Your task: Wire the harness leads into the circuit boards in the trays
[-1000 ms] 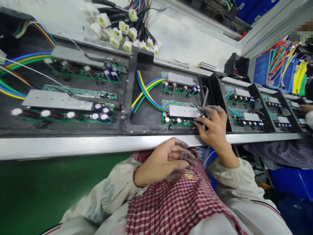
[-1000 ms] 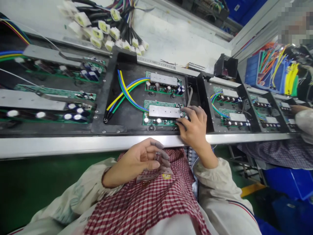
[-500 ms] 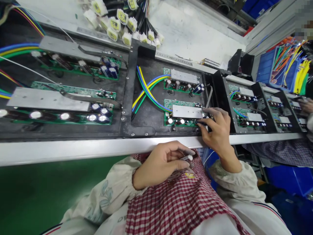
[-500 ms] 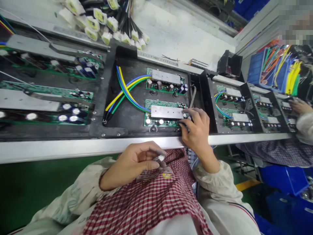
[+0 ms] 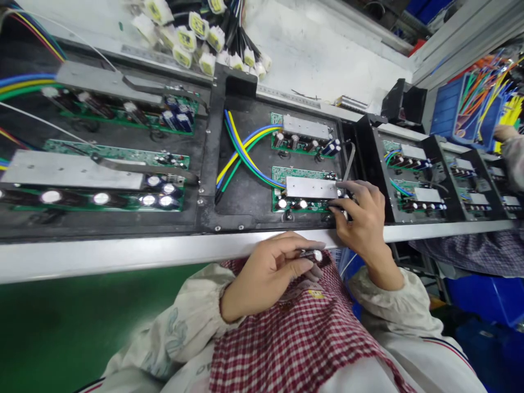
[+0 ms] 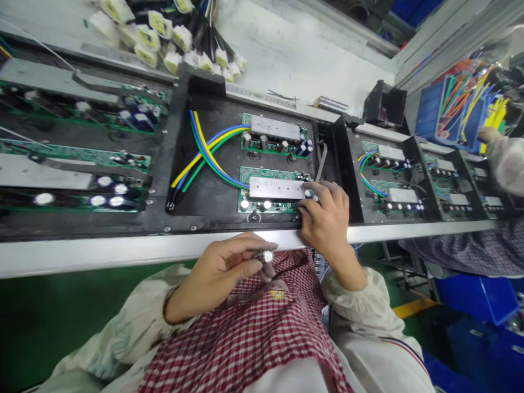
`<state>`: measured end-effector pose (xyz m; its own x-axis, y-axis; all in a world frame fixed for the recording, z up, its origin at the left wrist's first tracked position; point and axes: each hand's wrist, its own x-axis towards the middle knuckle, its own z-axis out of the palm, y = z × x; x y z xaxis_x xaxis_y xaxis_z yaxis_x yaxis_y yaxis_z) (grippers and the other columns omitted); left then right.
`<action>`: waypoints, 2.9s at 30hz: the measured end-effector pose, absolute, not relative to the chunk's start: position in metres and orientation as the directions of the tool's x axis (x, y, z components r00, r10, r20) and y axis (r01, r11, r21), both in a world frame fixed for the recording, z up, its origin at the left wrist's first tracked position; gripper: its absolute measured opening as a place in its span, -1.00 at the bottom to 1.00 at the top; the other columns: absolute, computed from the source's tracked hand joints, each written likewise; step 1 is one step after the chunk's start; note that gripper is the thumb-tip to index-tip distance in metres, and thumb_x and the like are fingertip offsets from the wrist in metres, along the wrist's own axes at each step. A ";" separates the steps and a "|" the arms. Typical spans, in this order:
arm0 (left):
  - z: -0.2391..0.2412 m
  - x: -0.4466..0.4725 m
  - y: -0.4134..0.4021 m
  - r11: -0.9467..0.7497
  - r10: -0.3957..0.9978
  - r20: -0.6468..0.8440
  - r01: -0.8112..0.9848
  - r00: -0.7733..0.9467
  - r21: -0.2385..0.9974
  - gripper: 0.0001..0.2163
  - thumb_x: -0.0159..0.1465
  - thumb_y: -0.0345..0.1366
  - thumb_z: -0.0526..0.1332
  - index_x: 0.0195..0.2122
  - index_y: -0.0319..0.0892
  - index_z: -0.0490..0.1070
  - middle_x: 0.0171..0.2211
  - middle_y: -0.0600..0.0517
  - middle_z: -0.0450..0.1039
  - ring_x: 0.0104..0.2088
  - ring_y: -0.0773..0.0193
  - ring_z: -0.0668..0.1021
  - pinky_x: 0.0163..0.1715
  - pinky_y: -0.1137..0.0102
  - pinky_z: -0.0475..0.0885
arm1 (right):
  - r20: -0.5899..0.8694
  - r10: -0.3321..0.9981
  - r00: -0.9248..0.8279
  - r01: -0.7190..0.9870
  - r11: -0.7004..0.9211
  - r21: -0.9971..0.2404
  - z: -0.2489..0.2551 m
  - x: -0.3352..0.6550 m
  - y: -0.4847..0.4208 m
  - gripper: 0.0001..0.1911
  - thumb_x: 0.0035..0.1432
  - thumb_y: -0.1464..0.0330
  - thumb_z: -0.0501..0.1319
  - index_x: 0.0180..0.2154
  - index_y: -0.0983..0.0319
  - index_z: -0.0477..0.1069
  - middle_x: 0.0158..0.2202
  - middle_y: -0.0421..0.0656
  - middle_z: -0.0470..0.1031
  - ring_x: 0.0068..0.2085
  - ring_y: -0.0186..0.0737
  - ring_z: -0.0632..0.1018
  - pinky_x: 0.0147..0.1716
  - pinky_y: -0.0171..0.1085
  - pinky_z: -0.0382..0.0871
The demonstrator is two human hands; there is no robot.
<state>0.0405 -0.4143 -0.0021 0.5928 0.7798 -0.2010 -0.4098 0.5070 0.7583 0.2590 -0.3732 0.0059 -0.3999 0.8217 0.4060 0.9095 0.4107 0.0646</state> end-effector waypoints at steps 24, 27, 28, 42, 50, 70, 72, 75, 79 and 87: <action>-0.013 0.054 -0.428 0.731 0.594 -0.268 -0.371 0.759 0.572 -0.62 0.33 -0.14 0.01 0.13 -0.14 0.13 -0.56 0.18 0.24 -0.75 0.57 0.19 -0.81 0.65 0.02 | 0.071 0.857 -0.510 0.634 0.430 -0.643 0.051 0.230 -0.432 -0.78 0.15 0.38 0.23 -0.12 0.21 0.39 -0.26 -0.16 0.49 -0.24 -0.29 0.52 -0.25 -0.30 0.43; -0.011 0.049 -0.427 0.682 0.580 -0.236 -0.306 0.780 0.664 -0.59 0.32 -0.08 -0.01 0.15 -0.09 0.11 -0.45 0.12 0.31 -0.73 0.51 0.34 -0.81 0.61 0.11 | 0.161 0.949 -0.272 0.734 0.313 -0.603 0.040 0.239 -0.419 -0.82 0.15 0.37 0.23 -0.16 0.19 0.42 -0.27 -0.17 0.53 -0.30 -0.28 0.56 -0.29 -0.28 0.46; -0.010 0.047 -0.427 0.635 0.598 -0.222 -0.287 0.770 0.718 -0.60 0.31 -0.08 0.01 0.13 -0.10 0.15 -0.43 0.11 0.32 -0.69 0.50 0.38 -0.77 0.60 0.16 | 0.208 0.958 -0.200 0.783 0.284 -0.554 0.034 0.241 -0.413 -0.82 0.16 0.37 0.22 -0.16 0.19 0.43 -0.27 -0.17 0.55 -0.30 -0.26 0.57 -0.29 -0.27 0.46; -0.009 0.024 -0.424 0.341 0.735 -0.167 -0.146 0.657 0.929 -0.79 0.26 -0.28 0.10 -0.17 -0.22 0.47 -0.57 0.10 0.37 -0.58 0.46 0.39 -0.54 0.54 0.31 | 0.414 0.905 -0.099 0.975 0.172 -0.142 0.000 0.237 -0.388 -0.89 0.10 0.31 0.25 -0.33 0.19 0.52 -0.41 -0.21 0.58 -0.48 -0.29 0.53 -0.46 -0.33 0.33; -0.012 0.022 -0.422 0.308 0.755 -0.156 -0.135 0.637 0.942 -0.80 0.27 -0.24 0.11 -0.23 -0.19 0.49 -0.56 0.08 0.40 -0.59 0.44 0.38 -0.57 0.53 0.29 | 0.439 0.876 -0.199 0.966 0.252 -0.065 0.002 0.233 -0.386 -0.90 0.14 0.34 0.22 -0.36 0.20 0.50 -0.38 -0.17 0.59 -0.36 -0.22 0.58 -0.41 -0.31 0.38; 0.037 -0.027 -0.433 -0.121 0.755 -0.090 0.273 0.650 0.954 -0.83 0.27 -0.26 0.12 -0.20 0.05 0.49 -0.27 0.14 0.56 -0.24 0.34 0.55 -0.16 0.46 0.37 | 0.400 0.857 -0.326 0.938 0.347 0.022 0.027 0.262 -0.387 -0.77 0.20 0.21 0.17 -0.19 0.14 0.52 -0.19 -0.09 0.51 -0.27 -0.23 0.54 -0.47 -0.33 0.32; 0.059 -0.051 -0.425 -0.254 0.772 -0.084 0.427 0.630 0.868 -0.83 0.26 -0.25 0.12 -0.19 0.13 0.46 -0.28 0.20 0.55 -0.29 0.36 0.55 -0.25 0.49 0.37 | 0.465 0.864 -0.195 0.981 0.165 0.104 0.041 0.302 -0.385 -0.65 0.20 0.10 0.11 -0.19 0.15 0.53 -0.23 0.00 0.49 -0.29 -0.11 0.52 -0.53 -0.25 0.26; 0.083 -0.066 -0.377 -0.378 0.825 -0.055 0.621 0.563 0.687 -0.82 0.28 -0.23 0.07 -0.27 0.01 0.48 -0.33 0.14 0.55 -0.34 0.34 0.54 -0.32 0.48 0.36 | 0.286 0.950 -0.129 0.961 0.049 0.271 0.044 0.362 -0.382 -0.46 0.21 -0.02 -0.03 -0.44 0.18 0.52 -0.59 -0.01 0.42 -0.54 -0.06 0.45 -0.61 -0.17 0.12; 0.093 -0.045 -0.246 -0.526 0.829 -0.037 0.800 0.558 0.288 -0.75 0.25 -0.28 0.05 -0.23 -0.22 0.51 -0.27 -0.08 0.54 -0.23 0.17 0.53 -0.16 0.34 0.35 | 0.159 0.983 0.096 0.995 -0.098 0.005 0.025 0.384 -0.378 -0.36 0.12 -0.15 -0.07 -0.44 0.21 0.50 -0.74 -0.14 0.33 -0.67 -0.08 0.40 -0.67 -0.20 0.18; 0.073 0.077 -0.058 -0.525 0.826 -0.100 0.822 0.555 0.222 -0.81 0.26 -0.36 0.13 -0.22 -0.33 0.48 -0.23 -0.03 0.52 -0.17 0.34 0.50 -0.10 0.45 0.36 | 0.221 0.973 -0.061 0.998 0.064 -0.006 0.017 0.349 -0.375 -0.48 0.18 -0.03 -0.02 -0.54 0.17 0.43 -0.57 -0.12 0.49 -0.55 -0.11 0.53 -0.60 -0.23 0.34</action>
<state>0.0773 -0.0584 0.0731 0.5548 0.8259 -0.1002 0.8216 -0.5250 0.2221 0.3488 -0.3752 0.0174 -0.0609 0.9734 0.2209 0.9979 0.0638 -0.0062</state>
